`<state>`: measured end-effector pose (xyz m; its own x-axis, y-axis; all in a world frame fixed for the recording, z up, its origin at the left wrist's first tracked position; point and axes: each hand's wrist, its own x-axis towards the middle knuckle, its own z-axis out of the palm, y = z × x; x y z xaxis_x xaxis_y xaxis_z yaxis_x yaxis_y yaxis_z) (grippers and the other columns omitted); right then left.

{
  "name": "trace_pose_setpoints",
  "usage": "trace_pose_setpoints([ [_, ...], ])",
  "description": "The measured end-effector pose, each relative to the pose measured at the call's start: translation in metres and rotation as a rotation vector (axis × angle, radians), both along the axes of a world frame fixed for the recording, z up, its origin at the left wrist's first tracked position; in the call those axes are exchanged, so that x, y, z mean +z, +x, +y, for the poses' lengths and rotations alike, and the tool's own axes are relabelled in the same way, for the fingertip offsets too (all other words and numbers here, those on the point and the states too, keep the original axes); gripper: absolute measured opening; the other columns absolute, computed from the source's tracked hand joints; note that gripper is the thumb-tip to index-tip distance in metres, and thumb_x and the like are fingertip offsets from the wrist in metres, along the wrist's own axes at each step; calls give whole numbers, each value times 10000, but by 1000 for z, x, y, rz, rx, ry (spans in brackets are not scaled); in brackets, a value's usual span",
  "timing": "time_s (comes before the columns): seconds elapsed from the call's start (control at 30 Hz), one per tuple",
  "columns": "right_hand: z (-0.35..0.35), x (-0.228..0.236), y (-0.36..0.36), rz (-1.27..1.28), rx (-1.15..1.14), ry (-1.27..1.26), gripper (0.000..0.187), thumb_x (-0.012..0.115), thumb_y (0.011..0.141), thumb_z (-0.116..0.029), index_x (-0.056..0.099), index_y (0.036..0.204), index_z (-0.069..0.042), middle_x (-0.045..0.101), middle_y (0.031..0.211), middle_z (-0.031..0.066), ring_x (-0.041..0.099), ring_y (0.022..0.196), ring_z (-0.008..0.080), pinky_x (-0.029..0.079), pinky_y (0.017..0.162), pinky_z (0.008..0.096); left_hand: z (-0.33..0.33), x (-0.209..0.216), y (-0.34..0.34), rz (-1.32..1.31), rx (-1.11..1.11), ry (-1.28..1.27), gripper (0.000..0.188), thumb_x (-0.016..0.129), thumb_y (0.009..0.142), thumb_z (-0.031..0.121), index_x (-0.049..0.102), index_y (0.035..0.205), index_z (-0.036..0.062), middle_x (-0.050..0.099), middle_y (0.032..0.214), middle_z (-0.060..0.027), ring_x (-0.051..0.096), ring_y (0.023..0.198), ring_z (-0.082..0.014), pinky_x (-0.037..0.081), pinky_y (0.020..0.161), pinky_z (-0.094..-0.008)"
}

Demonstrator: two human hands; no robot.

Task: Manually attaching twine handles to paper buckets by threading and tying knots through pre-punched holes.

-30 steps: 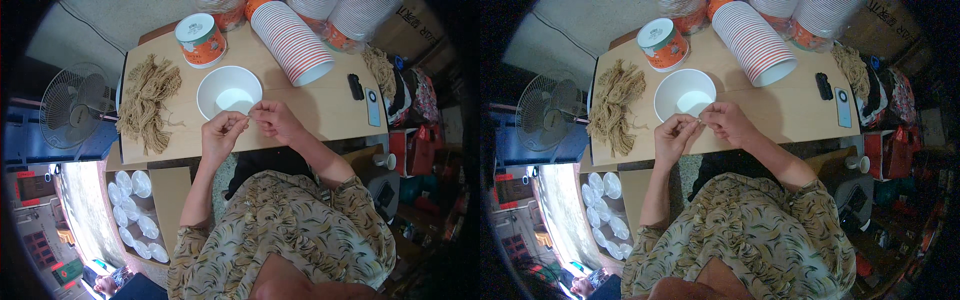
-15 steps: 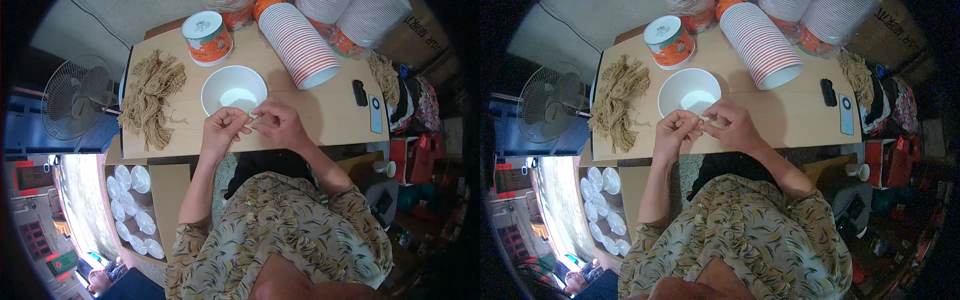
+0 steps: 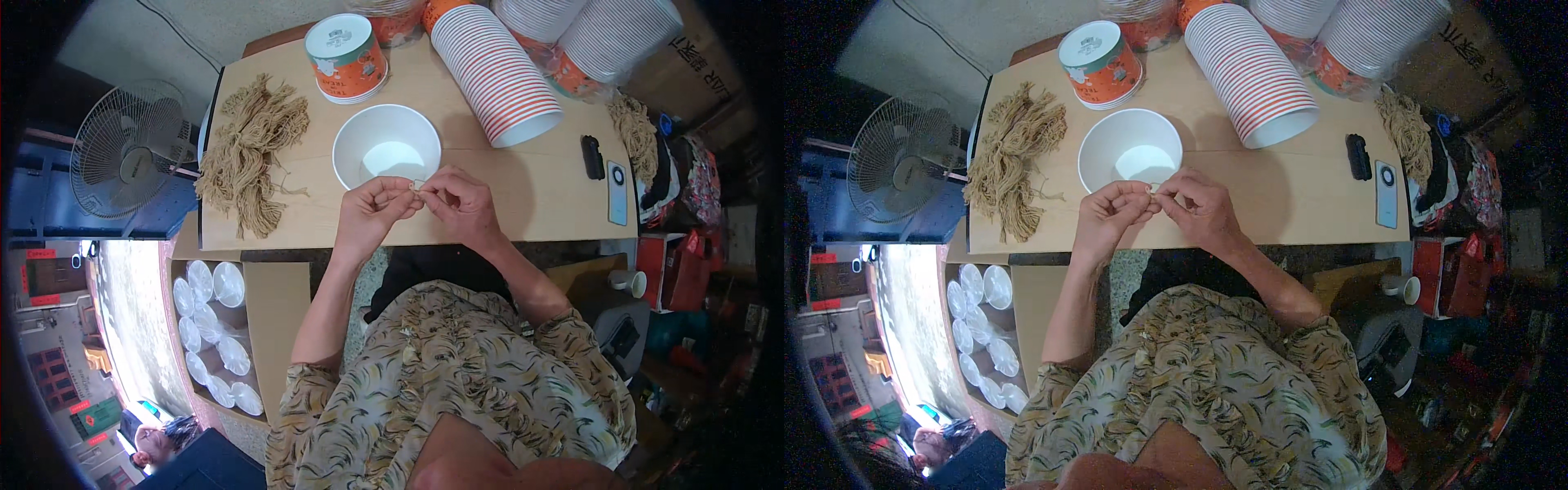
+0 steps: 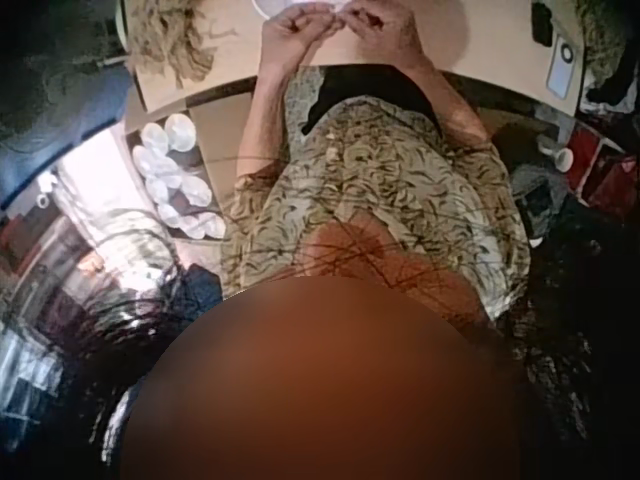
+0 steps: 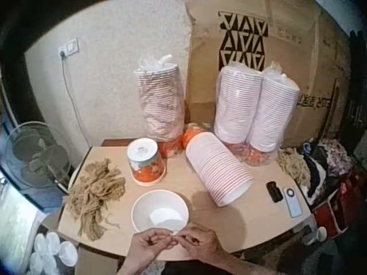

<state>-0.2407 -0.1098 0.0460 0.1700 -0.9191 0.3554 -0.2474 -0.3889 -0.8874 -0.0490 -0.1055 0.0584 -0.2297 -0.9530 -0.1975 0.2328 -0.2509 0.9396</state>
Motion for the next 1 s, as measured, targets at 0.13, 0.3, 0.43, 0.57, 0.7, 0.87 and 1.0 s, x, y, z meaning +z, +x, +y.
trace_pose_setpoints([
  [0.13,-1,-3,-1,-47,18,20,89,733,845,-12,671,907,-6,636,845,26,481,585,58,391,530,230,0,2,-2,-29,-2,-2,166,664,948,15,662,1107,-30,735,968,-118,723,907,-160,599,808,-260],
  [0.3,1,-1,-3,-45,29,47,89,728,852,-13,668,918,-2,627,838,23,484,597,56,390,534,227,2,4,-5,-48,2,2,118,667,945,11,669,1057,-25,734,925,-101,721,875,-147,595,788,-247],
  [0.43,5,-9,-5,-77,52,112,89,713,883,-38,666,942,10,638,846,17,499,621,47,409,562,224,3,4,-8,-87,18,-10,101,665,946,7,672,1038,-33,732,914,-97,717,848,-139,593,778,-245],
  [0.57,3,-8,-1,-418,140,397,123,708,914,-75,667,938,38,685,855,31,518,633,48,440,592,221,8,6,-15,-164,47,-93,86,669,939,1,679,1007,-51,734,891,-87,707,826,-116,581,753,-232],
  [0.7,2,-5,-5,-405,123,487,83,681,934,-74,679,950,7,669,812,19,524,659,25,412,570,195,10,4,-17,-234,59,-174,91,670,932,-23,680,1013,-62,736,911,-87,706,851,-112,581,770,-227],
  [0.87,0,-7,-9,-564,144,739,106,711,919,-110,690,955,-12,667,790,21,473,572,33,355,512,189,11,4,-18,-250,36,-195,103,682,928,-16,685,1018,-63,738,911,-81,704,856,-106,579,771,-227],
  [1.0,1,-4,-9,-513,146,734,129,716,923,-135,689,950,-11,667,781,21,491,567,36,371,504,191,10,3,-16,-241,19,-208,108,684,935,4,692,1021,-60,739,904,-79,703,835,-106,579,761,-229],
])
